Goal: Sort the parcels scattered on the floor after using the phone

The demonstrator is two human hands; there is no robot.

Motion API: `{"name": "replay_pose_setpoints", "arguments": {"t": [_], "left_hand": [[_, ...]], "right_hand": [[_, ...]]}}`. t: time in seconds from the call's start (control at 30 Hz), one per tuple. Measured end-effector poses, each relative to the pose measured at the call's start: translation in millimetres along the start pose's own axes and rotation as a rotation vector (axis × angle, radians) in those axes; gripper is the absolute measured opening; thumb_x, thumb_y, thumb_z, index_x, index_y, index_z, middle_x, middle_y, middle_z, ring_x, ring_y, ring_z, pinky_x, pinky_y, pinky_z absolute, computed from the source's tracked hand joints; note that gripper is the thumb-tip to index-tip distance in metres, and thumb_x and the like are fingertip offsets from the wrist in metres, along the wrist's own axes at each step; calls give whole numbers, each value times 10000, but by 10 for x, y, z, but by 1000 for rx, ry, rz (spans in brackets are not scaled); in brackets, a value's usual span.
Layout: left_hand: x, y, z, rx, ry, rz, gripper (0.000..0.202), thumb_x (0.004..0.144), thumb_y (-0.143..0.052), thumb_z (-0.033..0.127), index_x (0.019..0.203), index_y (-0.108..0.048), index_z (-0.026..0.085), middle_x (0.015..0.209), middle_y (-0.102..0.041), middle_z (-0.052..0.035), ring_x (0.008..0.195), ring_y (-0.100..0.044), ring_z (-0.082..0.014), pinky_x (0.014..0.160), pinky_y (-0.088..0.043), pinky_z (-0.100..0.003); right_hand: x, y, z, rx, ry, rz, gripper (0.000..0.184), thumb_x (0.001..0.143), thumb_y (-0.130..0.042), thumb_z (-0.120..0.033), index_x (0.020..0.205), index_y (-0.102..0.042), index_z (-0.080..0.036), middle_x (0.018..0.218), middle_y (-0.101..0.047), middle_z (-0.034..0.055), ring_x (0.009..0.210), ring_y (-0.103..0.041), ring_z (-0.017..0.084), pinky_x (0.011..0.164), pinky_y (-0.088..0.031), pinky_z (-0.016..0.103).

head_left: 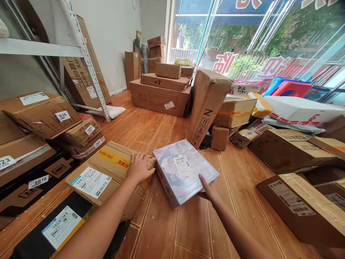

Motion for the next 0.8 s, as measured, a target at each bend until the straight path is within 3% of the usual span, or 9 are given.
{"name": "replay_pose_setpoints", "arguments": {"t": [0.13, 0.27, 0.47, 0.57, 0.63, 0.7, 0.77, 0.8], "left_hand": [[31, -18, -35, -45, 4, 21, 558, 645, -661, 364, 1168, -570, 192, 1259, -538, -115, 1255, -401, -286, 1159, -106, -562], [25, -39, -41, -87, 2, 26, 585, 640, -684, 357, 1188, -562, 194, 1293, -531, -115, 1294, -372, -295, 1155, -112, -579], [6, -60, -98, -153, 32, 25, 648, 641, -722, 381, 1226, -535, 172, 1368, -479, -142, 1349, -317, -297, 1160, -103, -572], [81, -6, -110, -181, 69, 17, 690, 655, -729, 392, 1261, -508, 146, 1385, -457, -161, 1361, -298, -311, 1159, -122, -564], [96, 46, -76, -196, 83, 10, 711, 690, -709, 416, 1298, -477, 132, 1424, -408, -174, 1379, -262, -314, 1162, -145, -537], [-59, 82, -10, -200, 125, 27, 734, 741, -671, 397, 1357, -408, 97, 1479, -309, -208, 1406, -191, -332, 1165, -132, -525], [-511, 85, 66, -256, 181, 37, 750, 766, -648, 353, 1400, -346, 89, 1522, -212, -216, 1426, -104, -356, 1169, -68, -543], [-859, 77, 102, -349, 149, -1, 732, 754, -657, 335, 1397, -370, 134, 1533, -219, -175, 1435, -76, -340, 1177, -28, -530]], "right_hand": [[367, -394, -365, -173, 89, 11, 617, 541, -755, -492, 1014, -560, -147, 1023, -659, 179, 994, -619, 365, 766, -552, 485], [445, -1009, -596, -303, 229, -26, 774, 486, -791, -404, 1126, -482, -98, 1226, -547, 241, 1151, -511, 390, 971, -427, 521], [333, -2025, -748, -405, 353, -253, 767, 565, -759, -367, 1205, -424, -110, 1245, -544, 188, 1138, -525, 306, 984, -414, 443], [342, -2376, -909, -463, 328, -321, 713, 581, -751, -307, 1181, -444, -71, 1214, -557, 222, 1122, -534, 329, 977, -401, 473], [327, -2482, -1019, -479, 314, -343, 687, 592, -743, -273, 1174, -453, -53, 1196, -563, 239, 1113, -539, 346, 972, -398, 491], [240, -2433, -1056, -465, 330, -344, 674, 604, -727, -247, 1188, -451, -55, 1227, -544, 236, 1178, -493, 349, 1016, -361, 489], [31, -2171, -944, -426, 357, -298, 681, 654, -686, -295, 1239, -414, -77, 1344, -447, 226, 1307, -357, 330, 1093, -271, 478], [-133, -1952, -819, -403, 362, -265, 674, 688, -651, -351, 1258, -399, -94, 1408, -375, 212, 1363, -266, 311, 1124, -218, 469]]}}
Point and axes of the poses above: each hand's wrist, its own x-axis towards the middle knuckle, its own y-axis out of the back of the hand, z = x × y, the point moved 1 cm from there along x, towards the middle knuckle
